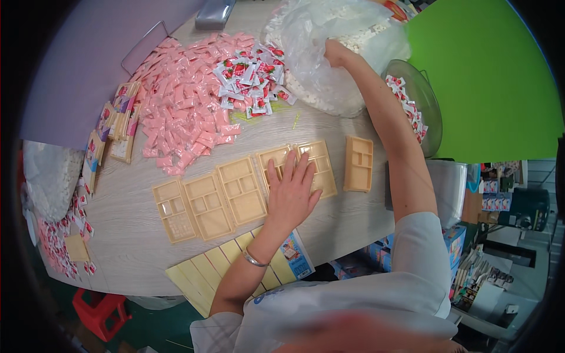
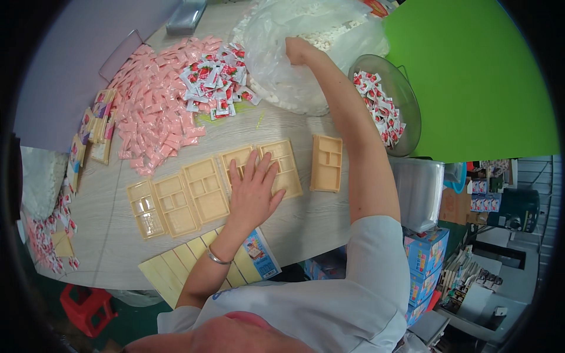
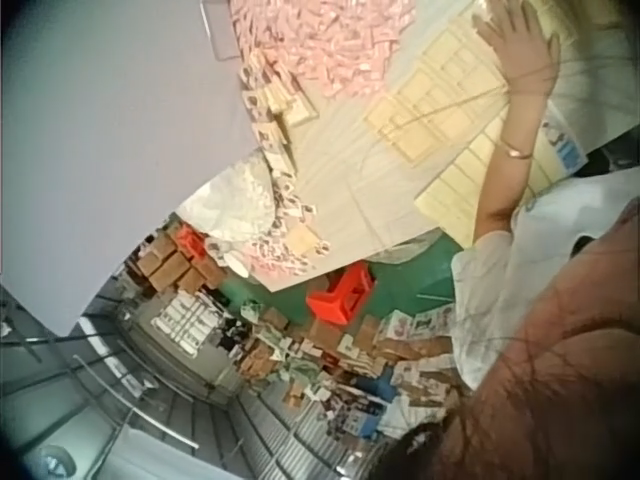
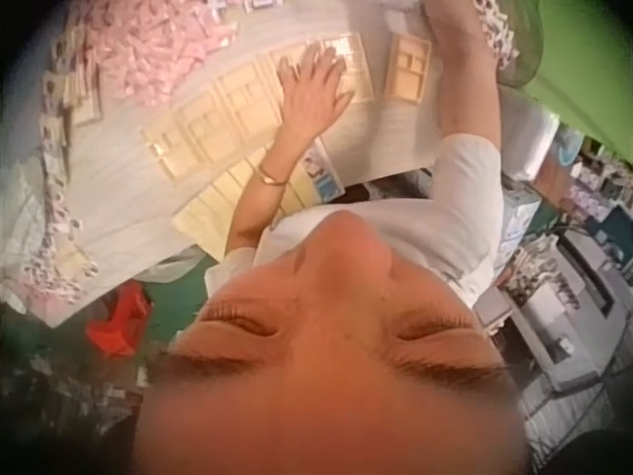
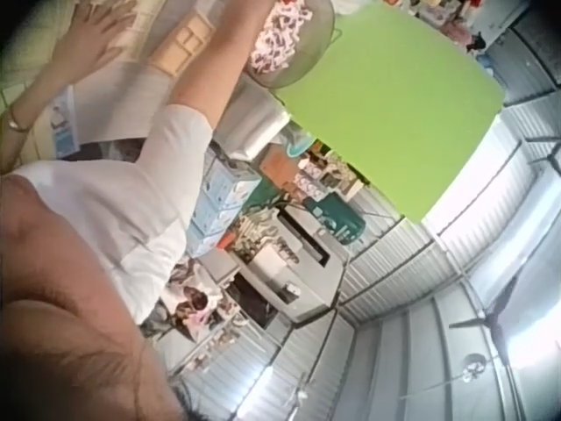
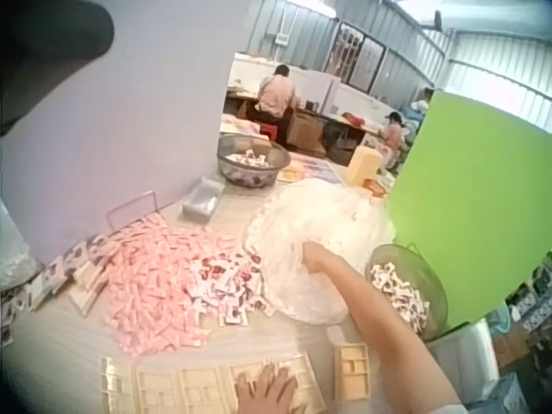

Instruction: Manually packaging small white items into divided plastic trays and sealing them.

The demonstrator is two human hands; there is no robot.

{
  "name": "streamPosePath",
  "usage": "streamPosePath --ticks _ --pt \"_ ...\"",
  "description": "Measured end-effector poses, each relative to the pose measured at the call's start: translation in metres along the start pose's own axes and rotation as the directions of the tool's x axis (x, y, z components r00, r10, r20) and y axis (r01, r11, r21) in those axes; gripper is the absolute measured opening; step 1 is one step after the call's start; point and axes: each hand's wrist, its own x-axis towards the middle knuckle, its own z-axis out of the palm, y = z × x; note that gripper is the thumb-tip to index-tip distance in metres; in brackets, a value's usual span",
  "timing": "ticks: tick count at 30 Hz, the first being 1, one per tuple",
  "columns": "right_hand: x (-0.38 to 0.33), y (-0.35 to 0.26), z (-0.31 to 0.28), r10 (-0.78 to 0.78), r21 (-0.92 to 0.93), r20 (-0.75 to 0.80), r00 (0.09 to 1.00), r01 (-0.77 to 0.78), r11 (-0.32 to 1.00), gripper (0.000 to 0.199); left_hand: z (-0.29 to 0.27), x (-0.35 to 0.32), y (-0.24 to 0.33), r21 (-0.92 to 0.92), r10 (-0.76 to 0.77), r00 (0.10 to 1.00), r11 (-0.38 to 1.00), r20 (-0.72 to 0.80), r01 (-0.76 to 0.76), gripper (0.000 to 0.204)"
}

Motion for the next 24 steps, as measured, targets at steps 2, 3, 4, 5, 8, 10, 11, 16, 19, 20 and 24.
streamPosePath --ticks 2,3,4,5,8,10,11,16,19,20,24 --pt "0.017 -0.063 -0.023 0.391 -0.38 -0.095 0.915 -0.397 0.836 0.03 -0.001 -0.011 -0.006 0.015 -0.049 0.999 0.999 0.011 0.049 0.065" --pt "0.012 -0.062 -0.032 0.392 -0.382 -0.101 0.914 -0.4 0.833 0.03 -0.001 -0.009 -0.005 0.017 -0.044 0.999 0.999 0.007 0.044 0.065" --pt "0.006 -0.06 -0.041 0.429 -0.389 -0.085 0.899 -0.426 0.817 0.031 0.0 -0.009 -0.003 0.012 -0.031 1.0 0.999 0.0 0.031 0.065" --pt "-0.001 -0.052 -0.046 0.471 -0.394 -0.069 0.879 -0.458 0.797 0.032 0.0 -0.008 -0.001 0.005 -0.013 1.0 1.0 -0.002 0.013 0.065" --pt "-0.015 -0.028 -0.051 0.565 -0.119 -0.29 0.773 -0.615 0.78 0.035 -0.002 -0.005 0.004 -0.067 0.027 1.0 0.997 0.004 -0.027 0.071" --pt "-0.025 -0.022 -0.061 0.561 -0.065 -0.369 0.741 -0.623 0.78 0.04 -0.011 0.001 0.006 -0.112 0.018 0.999 0.994 0.028 -0.015 0.076" --pt "-0.034 -0.021 -0.065 0.561 -0.016 -0.444 0.698 -0.633 0.774 0.046 -0.018 0.0 0.009 -0.165 0.013 0.999 0.986 0.051 -0.005 0.082" --pt "-0.108 -0.1 -0.06 0.668 0.923 -0.289 0.686 0.015 0.383 0.025 -0.029 0.005 0.006 0.018 -0.049 0.99 0.999 0.131 0.047 0.096" --pt "-0.183 -0.213 -0.023 0.644 0.989 -0.146 0.751 0.09 0.119 0.018 -0.016 0.006 -0.003 0.049 -0.026 0.993 0.999 0.115 0.021 0.101" --pt "-0.206 -0.217 0.008 0.562 0.986 -0.169 0.809 0.14 0.095 0.019 -0.012 0.006 -0.004 0.043 0.029 0.995 0.999 0.098 -0.033 0.103" --pt "-0.246 -0.26 0.088 0.65 0.986 -0.157 0.743 0.161 0.053 0.019 -0.009 -0.004 -0.006 0.08 0.065 0.995 0.994 0.081 -0.072 0.108"
